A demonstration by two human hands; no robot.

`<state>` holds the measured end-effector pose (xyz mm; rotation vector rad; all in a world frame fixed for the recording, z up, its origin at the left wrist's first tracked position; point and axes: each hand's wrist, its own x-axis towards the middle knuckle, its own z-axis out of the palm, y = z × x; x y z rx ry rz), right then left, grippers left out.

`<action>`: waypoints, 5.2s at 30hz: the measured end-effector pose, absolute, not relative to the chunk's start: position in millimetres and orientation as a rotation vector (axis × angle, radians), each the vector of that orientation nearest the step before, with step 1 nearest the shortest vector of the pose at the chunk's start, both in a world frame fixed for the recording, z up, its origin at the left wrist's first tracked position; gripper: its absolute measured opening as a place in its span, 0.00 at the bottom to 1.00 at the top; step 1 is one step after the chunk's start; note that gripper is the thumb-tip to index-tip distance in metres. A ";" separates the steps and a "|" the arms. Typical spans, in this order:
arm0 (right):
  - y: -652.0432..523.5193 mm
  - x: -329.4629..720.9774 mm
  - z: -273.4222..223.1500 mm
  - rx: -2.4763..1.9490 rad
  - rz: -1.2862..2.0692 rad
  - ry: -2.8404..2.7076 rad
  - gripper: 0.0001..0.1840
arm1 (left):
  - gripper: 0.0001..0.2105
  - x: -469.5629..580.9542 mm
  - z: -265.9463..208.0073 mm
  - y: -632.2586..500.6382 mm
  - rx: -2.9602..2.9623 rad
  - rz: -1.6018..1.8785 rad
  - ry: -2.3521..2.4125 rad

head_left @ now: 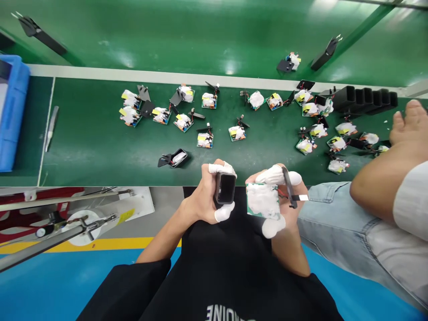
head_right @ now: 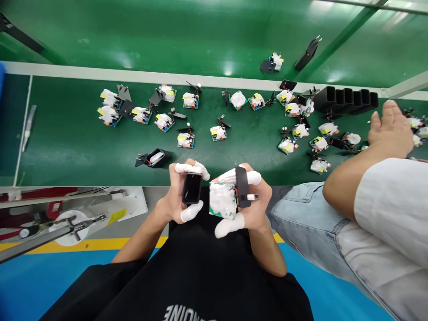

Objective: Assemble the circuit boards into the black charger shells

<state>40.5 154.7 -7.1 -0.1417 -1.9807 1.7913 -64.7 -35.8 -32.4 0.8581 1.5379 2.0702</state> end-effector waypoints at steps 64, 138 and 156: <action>145.0 28.8 2.5 0.132 1.394 -2.075 0.39 | 0.46 -66.7 -63.7 -10.2 1.403 2.076 1.632; 146.7 30.1 25.8 0.113 1.043 -2.341 0.32 | 0.36 -51.4 -75.0 -0.2 1.244 2.089 1.657; 149.5 32.7 21.8 0.084 0.942 -2.415 0.31 | 0.34 -54.5 -67.1 -0.9 1.154 2.089 1.569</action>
